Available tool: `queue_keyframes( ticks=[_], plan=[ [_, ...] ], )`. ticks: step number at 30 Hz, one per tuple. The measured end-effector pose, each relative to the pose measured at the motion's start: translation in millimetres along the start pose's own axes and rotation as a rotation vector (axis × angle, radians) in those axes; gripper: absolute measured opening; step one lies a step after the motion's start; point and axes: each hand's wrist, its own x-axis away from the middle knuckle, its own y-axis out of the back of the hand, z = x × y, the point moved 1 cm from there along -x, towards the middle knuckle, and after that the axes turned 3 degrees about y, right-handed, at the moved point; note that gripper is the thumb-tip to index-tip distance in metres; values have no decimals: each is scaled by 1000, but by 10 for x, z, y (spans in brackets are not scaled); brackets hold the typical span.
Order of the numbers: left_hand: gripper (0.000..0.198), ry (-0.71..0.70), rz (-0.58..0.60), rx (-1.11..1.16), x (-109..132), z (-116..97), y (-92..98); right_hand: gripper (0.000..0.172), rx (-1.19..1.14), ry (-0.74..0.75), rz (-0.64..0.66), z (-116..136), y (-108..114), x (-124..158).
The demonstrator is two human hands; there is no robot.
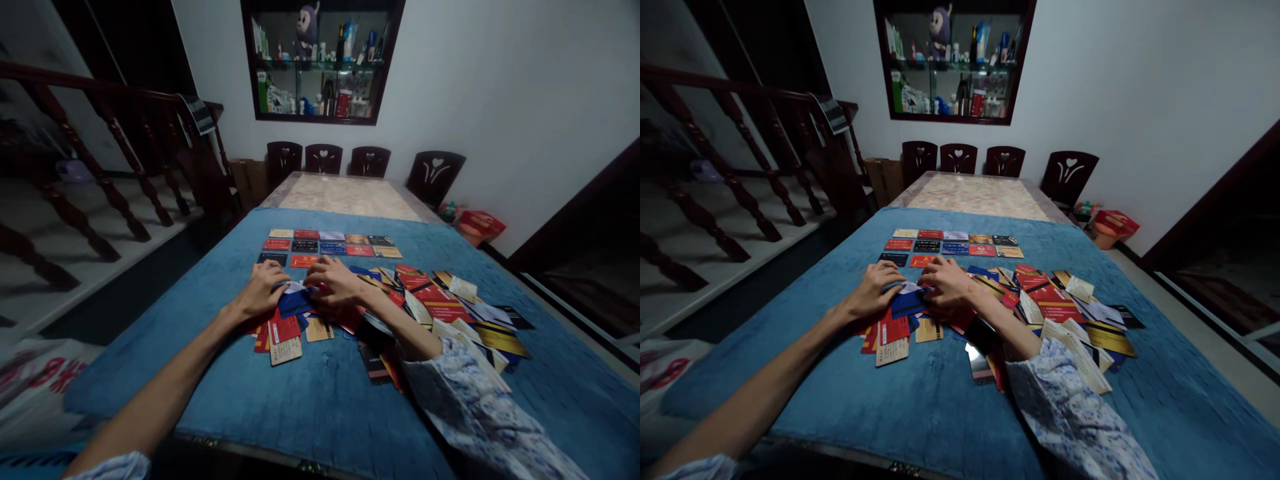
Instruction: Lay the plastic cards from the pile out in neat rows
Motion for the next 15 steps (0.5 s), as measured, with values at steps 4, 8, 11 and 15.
queue_keyframes(
  ticks=[4, 8, 11, 15],
  plan=[
    [24, -105, 25, 20, 54, -14, 80, 46, -33, 29, 25, 59, -7, 29],
    [20, -185, 66, 58, 92, -42, 165, 47, -38, 63, 63, 103, 6, 45],
    [23, -235, 145, 81, 114, -78, 214, 46, -20, 52, 93, 116, 13, 50],
    [29, -254, 192, 67, 132, -119, 248, 44, -13, 46, 105, 114, 10, 50]
  ],
)
